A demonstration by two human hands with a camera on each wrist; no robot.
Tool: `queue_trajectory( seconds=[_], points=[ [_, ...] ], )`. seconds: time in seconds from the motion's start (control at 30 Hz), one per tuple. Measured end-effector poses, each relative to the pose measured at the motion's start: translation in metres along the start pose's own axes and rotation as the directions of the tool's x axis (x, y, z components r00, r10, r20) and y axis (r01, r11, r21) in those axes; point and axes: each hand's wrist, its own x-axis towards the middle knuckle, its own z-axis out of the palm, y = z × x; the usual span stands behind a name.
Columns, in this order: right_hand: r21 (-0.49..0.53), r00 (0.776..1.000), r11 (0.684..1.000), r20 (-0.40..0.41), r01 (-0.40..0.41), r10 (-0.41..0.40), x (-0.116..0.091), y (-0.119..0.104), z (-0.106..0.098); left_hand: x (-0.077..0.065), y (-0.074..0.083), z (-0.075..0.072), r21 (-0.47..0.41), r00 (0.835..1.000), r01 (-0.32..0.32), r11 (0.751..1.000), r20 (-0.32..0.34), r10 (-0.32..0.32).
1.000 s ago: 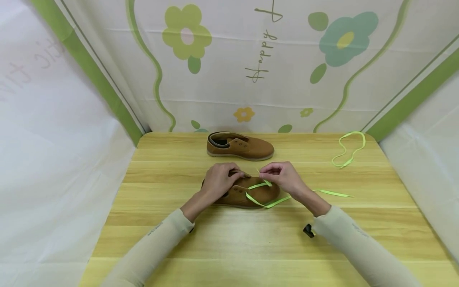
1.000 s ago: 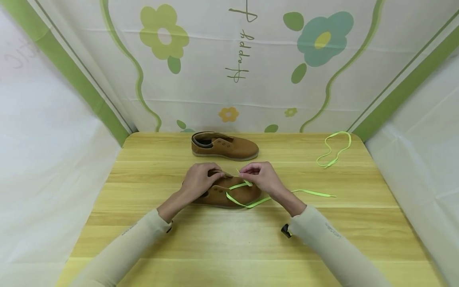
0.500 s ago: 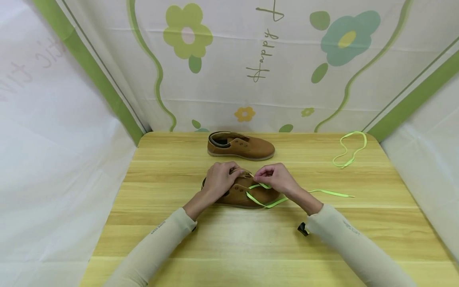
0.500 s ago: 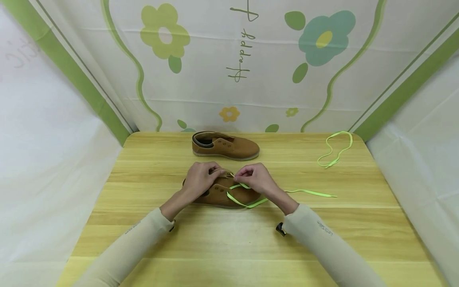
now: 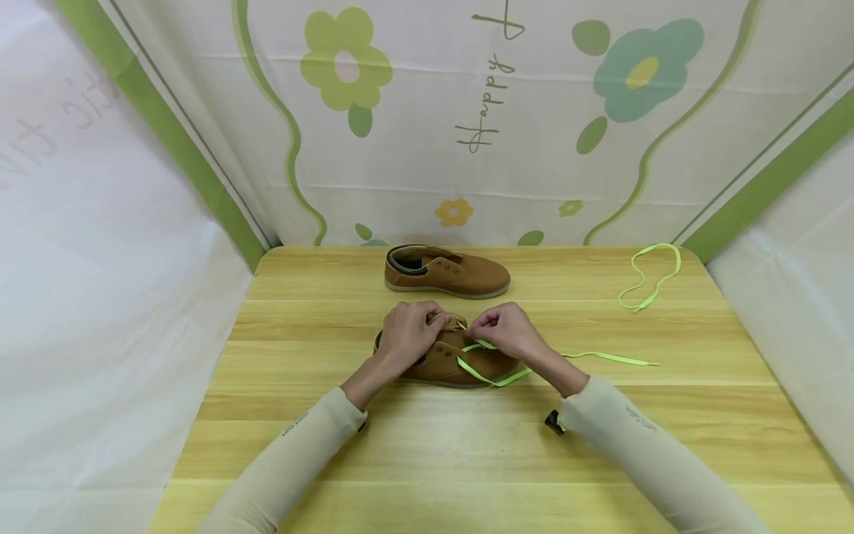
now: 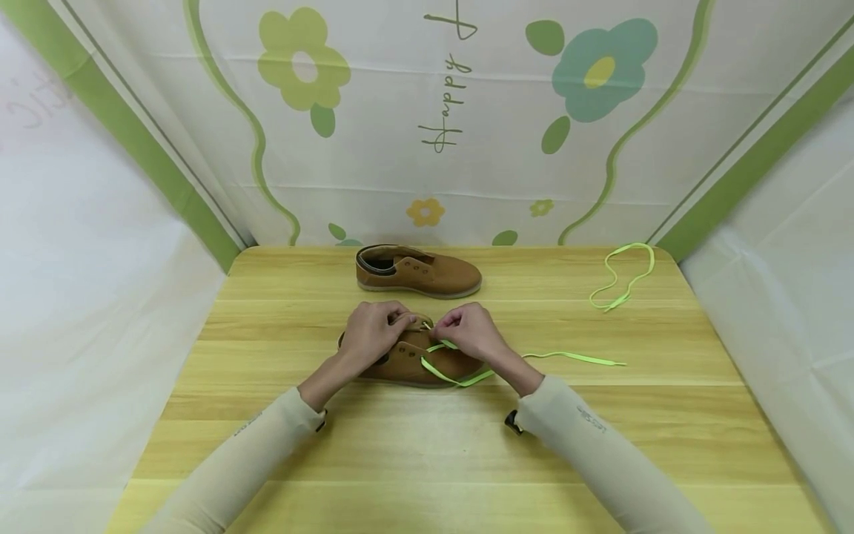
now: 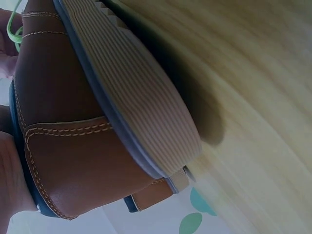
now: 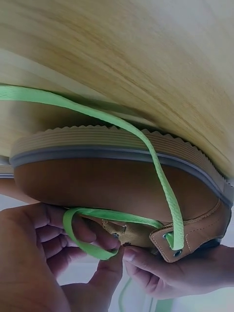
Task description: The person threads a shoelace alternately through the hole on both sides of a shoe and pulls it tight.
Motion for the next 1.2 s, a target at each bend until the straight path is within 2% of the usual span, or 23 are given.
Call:
queue_trajectory(
  seconds=[0.23,0.77,1.03,1.2],
  points=[
    [-0.011,0.999,1.0,-0.028,-0.025,0.025,0.001,-0.004,0.004,0.0,0.0,0.0,0.012,1.0,0.005,1.0,-0.002,-0.005],
    [-0.046,0.993,0.999,-0.117,0.007,-0.012,0.007,-0.003,0.014,-0.001,0.001,-0.001,0.019,1.0,0.002,1.0,-0.003,-0.002],
    [-0.102,0.979,0.991,-0.173,0.089,-0.105,0.012,-0.001,0.018,-0.001,-0.001,0.0,0.025,1.0,-0.008,1.0,-0.021,0.009],
    [-0.11,0.975,0.981,-0.144,0.157,-0.172,0.013,0.001,0.017,-0.004,-0.002,0.001,0.034,0.997,-0.059,0.998,-0.049,0.06]
  ],
)
